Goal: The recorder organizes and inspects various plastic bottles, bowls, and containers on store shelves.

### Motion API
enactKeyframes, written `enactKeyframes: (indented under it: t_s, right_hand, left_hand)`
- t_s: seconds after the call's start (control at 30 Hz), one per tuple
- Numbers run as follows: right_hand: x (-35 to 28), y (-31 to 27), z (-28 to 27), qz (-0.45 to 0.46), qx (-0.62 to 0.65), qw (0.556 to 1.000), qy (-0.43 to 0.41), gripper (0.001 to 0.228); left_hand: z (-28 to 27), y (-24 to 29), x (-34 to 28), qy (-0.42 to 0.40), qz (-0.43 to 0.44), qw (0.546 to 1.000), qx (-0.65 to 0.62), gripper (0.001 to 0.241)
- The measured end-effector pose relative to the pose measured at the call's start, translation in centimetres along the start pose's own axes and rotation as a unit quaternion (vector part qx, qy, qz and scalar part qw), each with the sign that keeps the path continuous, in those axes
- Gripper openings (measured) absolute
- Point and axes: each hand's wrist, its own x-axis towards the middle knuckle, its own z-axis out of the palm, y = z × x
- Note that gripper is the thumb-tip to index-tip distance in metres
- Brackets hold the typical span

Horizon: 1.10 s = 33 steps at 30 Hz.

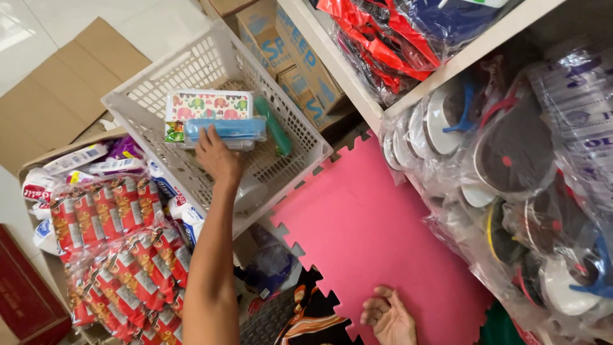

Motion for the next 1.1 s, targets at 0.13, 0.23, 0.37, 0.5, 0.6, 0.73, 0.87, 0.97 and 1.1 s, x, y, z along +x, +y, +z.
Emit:
enactKeyframes:
  t_s: [0.13,0.23,0.37,0.5,0.6,0.73,0.87,0.97,1.1]
  right_hand:
    - [0.4,0.1,-1.1,0.026,-0.030,0.996,0.081,0.052]
    - [0.6,0.2,-1.1,0.035,-0.046,0.988,0.140,0.053]
    - [0.6,0.3,-0.7,0.028,-0.040,0.989,0.139,0.053]
    - [0.5,0.2,0.3,0.016,-0.018,0.997,0.073,0.054]
    - [0.3,0.2,0.8,0.005,-0.017,0.999,0.035,0.056]
    - [0.2,-0.1,1.1,0.007,-0.025,0.999,0.025,0.056]
    - [-0.1,-0.3,2.0,0.006,-0.030,0.999,0.028,0.055]
    - [-0.1,-0.4,2.9,0.003,-0.036,0.999,0.026,0.053]
    - [-0.1,-0.7,3.5,0.011,-0.050,0.998,0.045,0.051]
  left_hand:
    - [1.6,-1.2,3.0,0.030,0.122,0.985,0.115,0.091]
    - [5.5,-5.7,5.2,0.089,0.218,0.950,0.207,0.071]
    - [1.5,-2.8,4.3,0.004,0.209,0.946,0.248,0.060]
    - [0.1,-1.2,1.5,-0.128,0.182,0.925,0.308,0.047]
    - [-1.7,0.1,-1.3,-0.165,0.154,0.941,0.251,0.047]
    - [-4.6,1.7,-3.3,-0.162,0.112,0.977,0.086,0.055]
    - [-7.3,3.0,-2.3,-0.167,0.009,0.983,-0.074,0.057]
    - [-9.2,2.7,-1.7,-0.170,-0.112,0.934,-0.293,0.049]
    - [-11.9,2.1,-3.5,-0.112,-0.003,0.923,-0.367,0.045]
